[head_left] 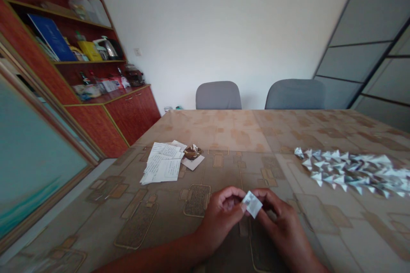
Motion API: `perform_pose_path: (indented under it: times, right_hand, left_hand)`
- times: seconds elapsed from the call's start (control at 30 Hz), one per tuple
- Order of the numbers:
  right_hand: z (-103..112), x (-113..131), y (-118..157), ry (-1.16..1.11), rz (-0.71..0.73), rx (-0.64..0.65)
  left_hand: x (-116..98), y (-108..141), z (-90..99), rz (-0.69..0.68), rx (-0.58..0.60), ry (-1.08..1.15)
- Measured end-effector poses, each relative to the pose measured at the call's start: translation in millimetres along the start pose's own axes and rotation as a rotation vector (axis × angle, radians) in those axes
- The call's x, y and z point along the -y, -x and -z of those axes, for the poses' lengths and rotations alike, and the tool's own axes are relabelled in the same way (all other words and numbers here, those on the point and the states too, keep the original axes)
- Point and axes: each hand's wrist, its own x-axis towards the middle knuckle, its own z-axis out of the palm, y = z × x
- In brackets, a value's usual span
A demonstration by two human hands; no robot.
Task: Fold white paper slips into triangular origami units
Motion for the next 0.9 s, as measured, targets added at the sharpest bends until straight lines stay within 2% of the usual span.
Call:
perform_pose_path:
  times: [0.17,0.33,0.57,0.77,0.9]
  right_hand:
    - [1.7,-2.5,-0.3,-0.061,0.025,-0.046]
    - [-0.5,-4.7,0.5,-0.052,0.024,-0.059]
    - [-5.3,4.6,0.4,0.080,0.086,-0.019]
    - [-6.5,-1.2,3.7,0.230,0.196,-0.098]
    - [-7.5,-5.6,4.8,0.269,0.208,-0.063]
  left_hand:
    - [-2.8,2.5,-1.9,-0.005,0.036,0.005]
    - [6.1,2.4,0.1,-0.044,0.044,-0.030]
    - [13.1,2.4,1.1,-0.106,-0.080,-0.182]
    - [9.9,4.0,-2.0,-0.119,-0.105,-0.206]
    - [9.9,4.0,-2.1,-0.116,-0.114,-0.208]
